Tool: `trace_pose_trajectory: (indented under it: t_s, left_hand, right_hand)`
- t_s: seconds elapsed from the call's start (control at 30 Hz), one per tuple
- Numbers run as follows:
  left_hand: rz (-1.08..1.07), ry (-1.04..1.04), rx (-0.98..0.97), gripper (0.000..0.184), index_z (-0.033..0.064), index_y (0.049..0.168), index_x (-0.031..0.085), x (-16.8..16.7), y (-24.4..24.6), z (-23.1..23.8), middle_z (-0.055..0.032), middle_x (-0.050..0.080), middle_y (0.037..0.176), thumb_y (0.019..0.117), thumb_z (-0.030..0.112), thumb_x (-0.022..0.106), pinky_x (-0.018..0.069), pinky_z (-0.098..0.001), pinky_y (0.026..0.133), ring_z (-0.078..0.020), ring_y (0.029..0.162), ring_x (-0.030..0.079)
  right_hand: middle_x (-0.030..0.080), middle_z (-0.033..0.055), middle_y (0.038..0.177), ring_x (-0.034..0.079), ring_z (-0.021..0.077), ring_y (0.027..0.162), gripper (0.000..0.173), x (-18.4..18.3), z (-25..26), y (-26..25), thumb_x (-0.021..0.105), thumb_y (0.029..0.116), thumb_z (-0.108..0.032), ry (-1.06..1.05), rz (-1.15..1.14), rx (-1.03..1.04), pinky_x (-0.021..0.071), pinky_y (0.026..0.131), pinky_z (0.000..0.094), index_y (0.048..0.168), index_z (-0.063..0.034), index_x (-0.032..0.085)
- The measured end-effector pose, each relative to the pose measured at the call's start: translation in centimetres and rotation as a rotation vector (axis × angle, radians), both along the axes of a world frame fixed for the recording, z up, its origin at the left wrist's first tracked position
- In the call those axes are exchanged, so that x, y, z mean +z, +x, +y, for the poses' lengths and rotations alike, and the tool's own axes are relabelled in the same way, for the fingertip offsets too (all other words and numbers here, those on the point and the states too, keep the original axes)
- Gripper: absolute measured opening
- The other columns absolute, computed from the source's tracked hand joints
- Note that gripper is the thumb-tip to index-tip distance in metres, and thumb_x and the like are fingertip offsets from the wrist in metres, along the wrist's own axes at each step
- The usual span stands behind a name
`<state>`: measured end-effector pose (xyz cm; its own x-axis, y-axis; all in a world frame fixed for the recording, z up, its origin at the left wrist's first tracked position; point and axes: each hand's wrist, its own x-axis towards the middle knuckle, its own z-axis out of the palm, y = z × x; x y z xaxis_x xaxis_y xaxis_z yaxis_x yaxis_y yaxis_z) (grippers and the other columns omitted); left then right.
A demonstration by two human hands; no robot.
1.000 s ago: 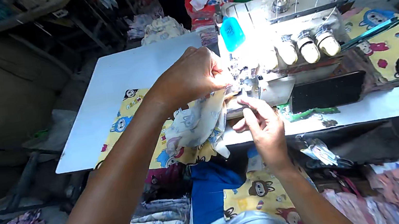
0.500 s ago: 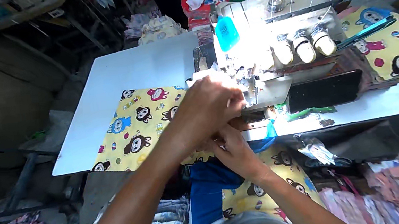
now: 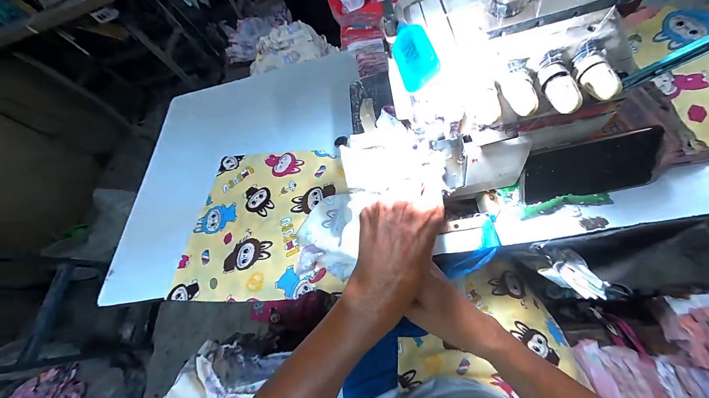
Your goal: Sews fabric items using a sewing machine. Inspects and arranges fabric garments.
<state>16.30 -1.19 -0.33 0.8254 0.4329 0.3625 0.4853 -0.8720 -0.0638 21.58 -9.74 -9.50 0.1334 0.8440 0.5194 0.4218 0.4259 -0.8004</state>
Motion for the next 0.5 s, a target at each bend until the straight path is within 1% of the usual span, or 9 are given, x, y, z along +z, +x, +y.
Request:
trace_pose_trajectory:
  t_s: [0.1, 0.17, 0.23, 0.3, 0.33, 0.37, 0.4, 0.43, 0.5]
  left_hand:
    - [-0.02, -0.009, 0.043, 0.015, 0.0047, 0.09, 0.076, 0.2, 1.1, 0.6, -0.012, 0.064, 0.075, 0.0955, 0.016, 0.067, 0.0441, -0.0403, 0.05, -0.0287, 0.065, 0.064]
    - [-0.028, -0.017, 0.053, 0.015, 0.0043, 0.091, 0.075, 0.2, 1.5, 1.0, -0.0126, 0.064, 0.077, 0.0964, 0.015, 0.066, 0.0448, -0.0426, 0.053, -0.0301, 0.068, 0.064]
    - [-0.066, -0.028, 0.041, 0.016, 0.0046, 0.091, 0.075, 0.0, 1.4, 1.4, -0.0124, 0.064, 0.076, 0.097, 0.014, 0.065, 0.0439, -0.0444, 0.054, -0.0313, 0.069, 0.064]
    - [-0.086, -0.059, 0.037, 0.017, 0.006, 0.092, 0.075, 0.2, 1.2, 2.3, -0.0135, 0.065, 0.078, 0.0981, 0.016, 0.064, 0.0472, -0.047, 0.056, -0.0331, 0.072, 0.066]
    - [-0.096, -0.098, 0.062, 0.019, 0.0068, 0.097, 0.077, 0.7, 1.0, 3.2, -0.0153, 0.068, 0.083, 0.1001, 0.02, 0.063, 0.0514, -0.0495, 0.06, -0.0348, 0.077, 0.068]
    - [-0.102, -0.149, 0.117, 0.023, 0.0067, 0.103, 0.077, 1.4, 1.0, 4.5, -0.0175, 0.071, 0.094, 0.1019, 0.023, 0.061, 0.0555, -0.0519, 0.07, -0.0364, 0.089, 0.07]
    - [-0.124, -0.223, 0.17, 0.024, 0.0042, 0.111, 0.075, 2.4, 1.0, 6.2, -0.0196, 0.069, 0.107, 0.1027, 0.021, 0.06, 0.055, -0.054, 0.081, -0.0383, 0.102, 0.068]
    - [-0.179, -0.286, 0.19, 0.025, 0.003, 0.119, 0.072, 3.3, 0.9, 8.1, -0.0203, 0.068, 0.116, 0.1027, 0.017, 0.059, 0.0526, -0.0552, 0.09, -0.0393, 0.111, 0.064]
    - [-0.275, -0.445, 0.121, 0.031, 0.0057, 0.132, 0.064, 4.0, 0.8, 11.8, -0.0172, 0.065, 0.131, 0.1023, 0.012, 0.059, 0.047, -0.0536, 0.1, -0.0367, 0.124, 0.058]
  right_hand:
    - [0.072, 0.0129, 0.091, 0.07, 0.0139, 0.087, 0.015, -0.4, 0.2, 0.6, 0.064, 0.0933, -0.009, -0.042, 0.045, 0.029, 0.0546, 0.082, 0.0239, 0.096, 0.0023, 0.073]
    - [0.072, 0.0119, 0.095, 0.069, 0.0105, 0.087, 0.018, -0.5, 0.1, 0.9, 0.063, 0.0967, -0.012, -0.101, 0.065, 0.047, 0.0555, 0.082, 0.0217, 0.101, 0.0011, 0.074]
    - [0.072, 0.0109, 0.098, 0.069, 0.0086, 0.085, 0.021, -0.9, 0.0, 1.3, 0.061, 0.0993, -0.015, -0.127, 0.071, 0.063, 0.0559, 0.08, 0.0211, 0.106, 0.0, 0.074]
    - [0.073, 0.011, 0.107, 0.07, 0.0093, 0.09, 0.025, -1.5, -0.2, 1.8, 0.059, 0.1026, -0.017, -0.136, 0.08, 0.1, 0.0573, 0.083, 0.023, 0.116, -0.0001, 0.072]
    - [0.072, 0.0119, 0.114, 0.071, 0.0106, 0.094, 0.029, -1.9, -0.4, 2.1, 0.057, 0.1039, -0.017, -0.137, 0.087, 0.117, 0.0581, 0.086, 0.0243, 0.123, 0.0005, 0.071]
    - [0.071, 0.0127, 0.12, 0.071, 0.0115, 0.096, 0.031, -2.2, -0.5, 2.4, 0.056, 0.105, -0.017, -0.152, 0.094, 0.135, 0.0588, 0.088, 0.0255, 0.127, 0.001, 0.069]
    - [0.069, 0.013, 0.125, 0.071, 0.0117, 0.097, 0.033, -2.5, -0.7, 2.6, 0.055, 0.1055, -0.017, -0.167, 0.101, 0.145, 0.059, 0.088, 0.0256, 0.13, 0.0012, 0.067]
    - [0.069, 0.0128, 0.126, 0.071, 0.0112, 0.097, 0.033, -2.6, -0.9, 2.7, 0.055, 0.1055, -0.016, -0.175, 0.107, 0.146, 0.0593, 0.087, 0.025, 0.131, 0.0012, 0.067]
    - [0.069, 0.013, 0.126, 0.072, 0.0112, 0.095, 0.032, -2.7, -1.1, 2.6, 0.056, 0.105, -0.015, -0.172, 0.112, 0.147, 0.0598, 0.086, 0.0246, 0.13, 0.0015, 0.067]
